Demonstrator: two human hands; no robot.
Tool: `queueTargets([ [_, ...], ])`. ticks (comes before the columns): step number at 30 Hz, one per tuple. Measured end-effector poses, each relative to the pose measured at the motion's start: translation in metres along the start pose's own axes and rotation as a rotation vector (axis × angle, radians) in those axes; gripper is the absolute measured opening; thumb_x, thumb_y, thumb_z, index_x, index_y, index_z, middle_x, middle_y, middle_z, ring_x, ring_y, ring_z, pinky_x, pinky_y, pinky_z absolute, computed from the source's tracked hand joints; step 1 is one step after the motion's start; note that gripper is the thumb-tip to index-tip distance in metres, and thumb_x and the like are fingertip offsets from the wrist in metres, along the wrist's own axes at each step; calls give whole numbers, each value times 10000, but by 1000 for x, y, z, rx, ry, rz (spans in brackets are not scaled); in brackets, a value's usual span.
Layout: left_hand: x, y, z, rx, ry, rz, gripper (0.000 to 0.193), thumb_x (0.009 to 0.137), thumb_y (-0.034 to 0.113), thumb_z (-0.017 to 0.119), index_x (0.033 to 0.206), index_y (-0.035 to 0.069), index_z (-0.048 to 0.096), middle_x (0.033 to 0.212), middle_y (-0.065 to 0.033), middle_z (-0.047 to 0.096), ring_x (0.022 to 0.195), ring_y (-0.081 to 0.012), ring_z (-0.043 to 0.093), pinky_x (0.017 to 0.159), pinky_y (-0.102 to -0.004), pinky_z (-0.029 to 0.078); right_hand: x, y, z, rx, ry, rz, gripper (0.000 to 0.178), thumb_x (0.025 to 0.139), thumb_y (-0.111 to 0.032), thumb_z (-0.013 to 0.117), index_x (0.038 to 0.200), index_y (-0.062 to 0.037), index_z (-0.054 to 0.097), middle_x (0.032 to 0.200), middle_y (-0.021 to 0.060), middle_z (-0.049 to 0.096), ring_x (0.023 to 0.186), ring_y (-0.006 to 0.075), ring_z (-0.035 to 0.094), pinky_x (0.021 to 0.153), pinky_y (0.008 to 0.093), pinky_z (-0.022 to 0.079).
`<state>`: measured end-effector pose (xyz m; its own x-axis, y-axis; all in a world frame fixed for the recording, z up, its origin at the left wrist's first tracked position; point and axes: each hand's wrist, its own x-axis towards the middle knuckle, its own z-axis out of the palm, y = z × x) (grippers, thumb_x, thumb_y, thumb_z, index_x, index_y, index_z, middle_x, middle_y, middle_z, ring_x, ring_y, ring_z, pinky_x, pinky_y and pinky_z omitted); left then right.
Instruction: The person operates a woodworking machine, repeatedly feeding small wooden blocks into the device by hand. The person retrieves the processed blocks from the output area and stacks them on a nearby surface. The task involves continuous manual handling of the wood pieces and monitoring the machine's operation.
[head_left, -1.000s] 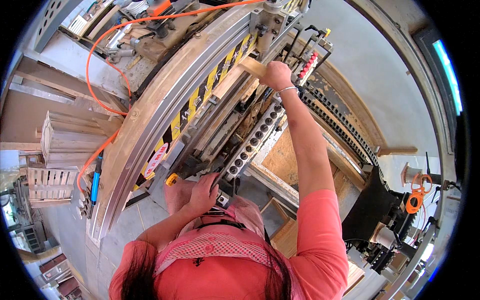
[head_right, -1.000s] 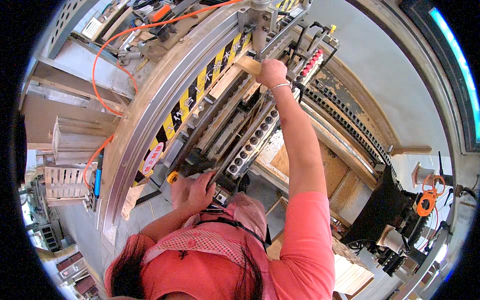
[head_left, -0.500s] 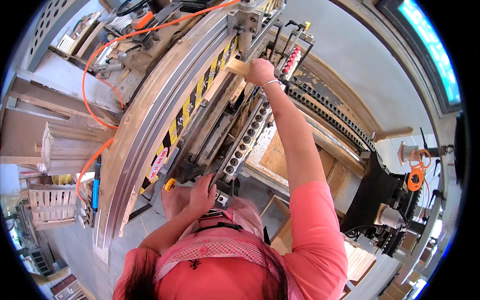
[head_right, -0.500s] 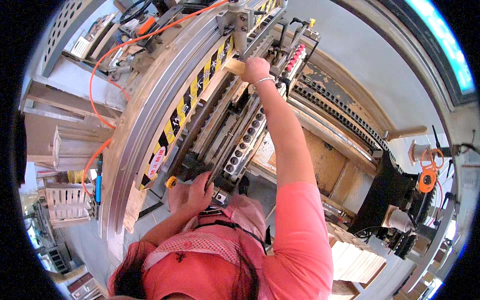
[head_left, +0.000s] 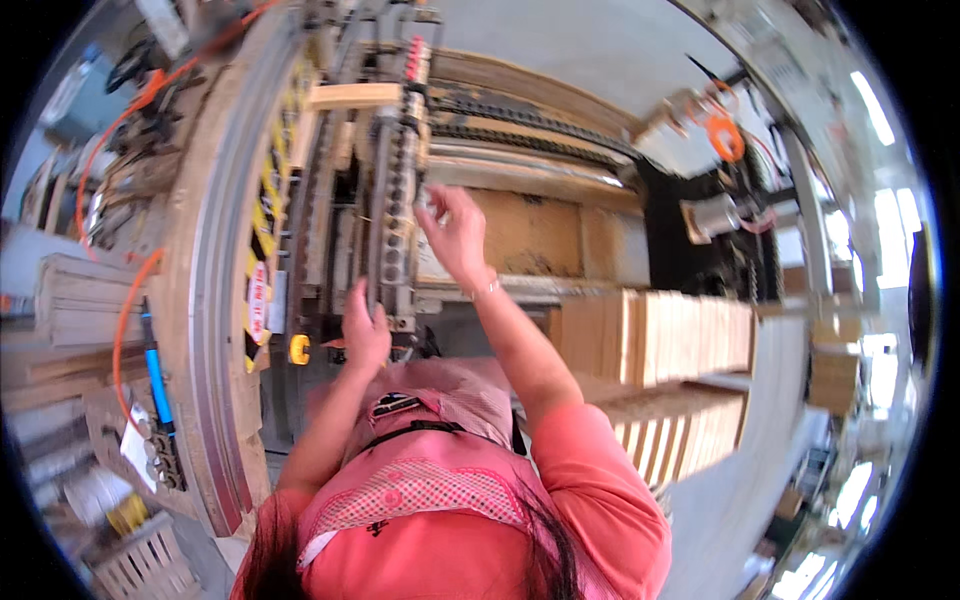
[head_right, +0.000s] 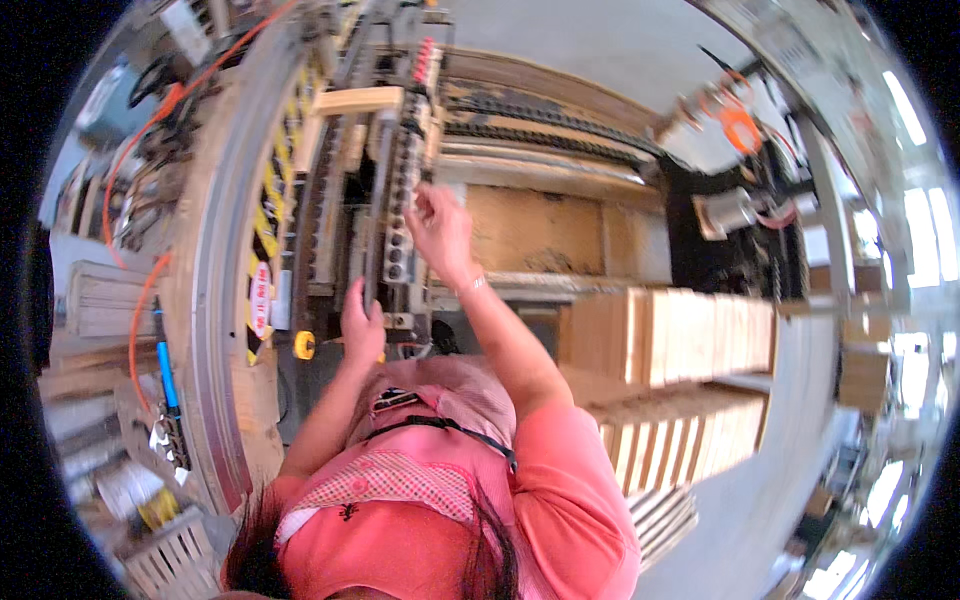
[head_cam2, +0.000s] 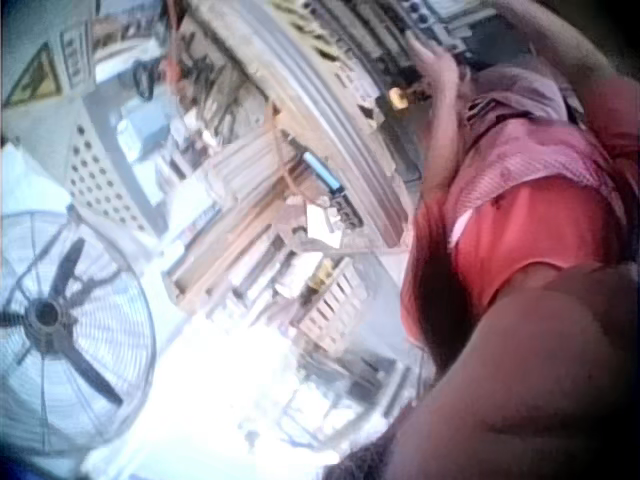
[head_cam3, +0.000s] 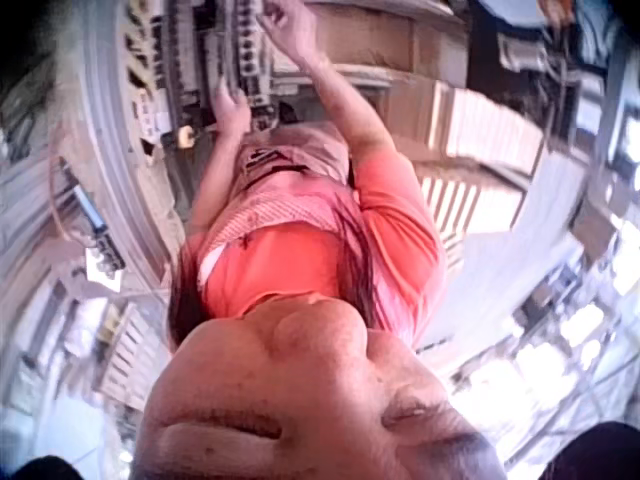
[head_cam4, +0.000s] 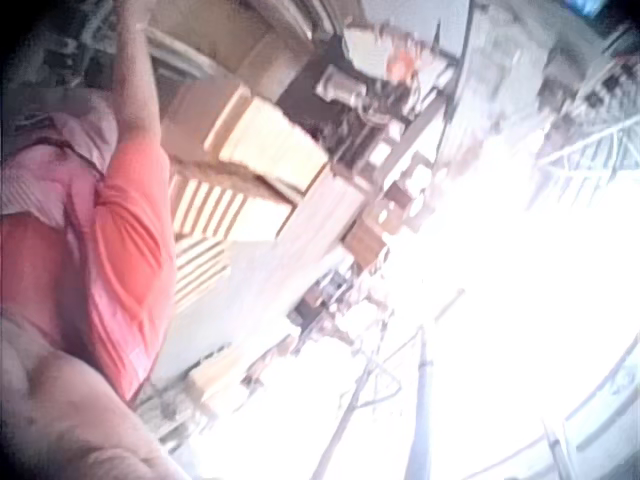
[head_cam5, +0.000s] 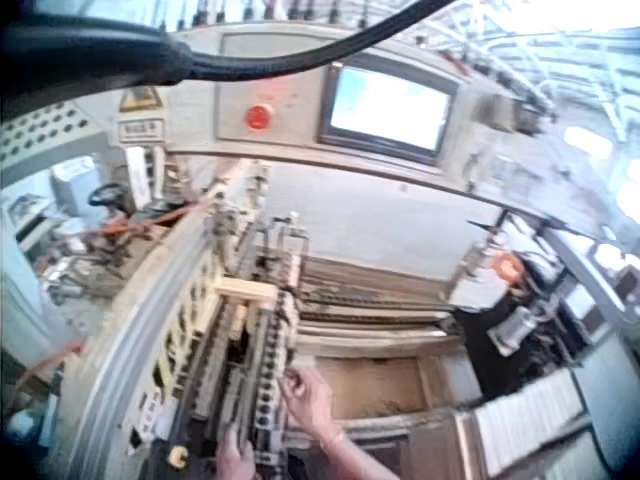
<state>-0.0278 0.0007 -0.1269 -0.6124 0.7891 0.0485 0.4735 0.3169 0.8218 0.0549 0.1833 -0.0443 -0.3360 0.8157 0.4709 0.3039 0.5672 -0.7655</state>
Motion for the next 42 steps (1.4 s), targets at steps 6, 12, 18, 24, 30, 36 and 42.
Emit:
queueTargets([
  [6,2,-12,3,-41,-15,32,504,826,29,514,1311,-3,380,1298,-217,451,1220,-350,421,1030,-394,314,-190,-8,-130,-299,79,277,162,729,-79,713,858,-50,620,646,78,537,546,198,544,508,300,444],
  [12,3,-3,1,-6,-31,-7,491,832,59,508,1305,2,385,1284,-209,462,1190,-344,444,1009,-380,333,-309,-22,-220,-651,214,426,93,735,-73,687,811,-61,633,667,76,560,552,192,558,504,296,441],
  [18,8,-16,3,-15,-32,30,492,835,54,503,1311,19,388,1278,-193,478,1184,-326,460,1000,-374,343,-398,-17,-292,-1086,154,805,269,710,-182,718,939,-110,597,853,59,588,788,246,600,656,383,473],
  [24,7,-16,4,-12,-29,34,509,832,53,517,1322,23,383,1281,-193,479,1185,-326,459,1001,-373,341,-428,-13,-320,-1263,181,993,376,677,-176,716,1004,-77,558,951,120,542,916,311,568,741,413,491],
  [30,11,-22,5,-11,-33,29,517,828,54,522,1324,23,381,1283,-197,479,1186,-329,459,1006,-369,337,-431,6,-329,-1284,130,1048,312,673,-107,636,955,-35,524,935,143,523,904,329,556,731,424,490],
  [36,6,-9,1,-56,-59,-33,486,854,63,493,1324,21,377,1302,-191,461,1204,-324,442,1013,-371,328,-433,13,-329,-1302,143,1013,311,656,-103,622,936,-29,509,926,141,520,890,331,554,729,417,493],
  [42,5,-3,-1,-22,-69,-10,493,860,55,477,1336,25,353,1314,-187,436,1216,-325,422,1016,-373,324,-423,14,-329,-1345,141,1031,408,645,-118,634,1027,-27,522,967,140,536,914,322,567,760,408,496],
])
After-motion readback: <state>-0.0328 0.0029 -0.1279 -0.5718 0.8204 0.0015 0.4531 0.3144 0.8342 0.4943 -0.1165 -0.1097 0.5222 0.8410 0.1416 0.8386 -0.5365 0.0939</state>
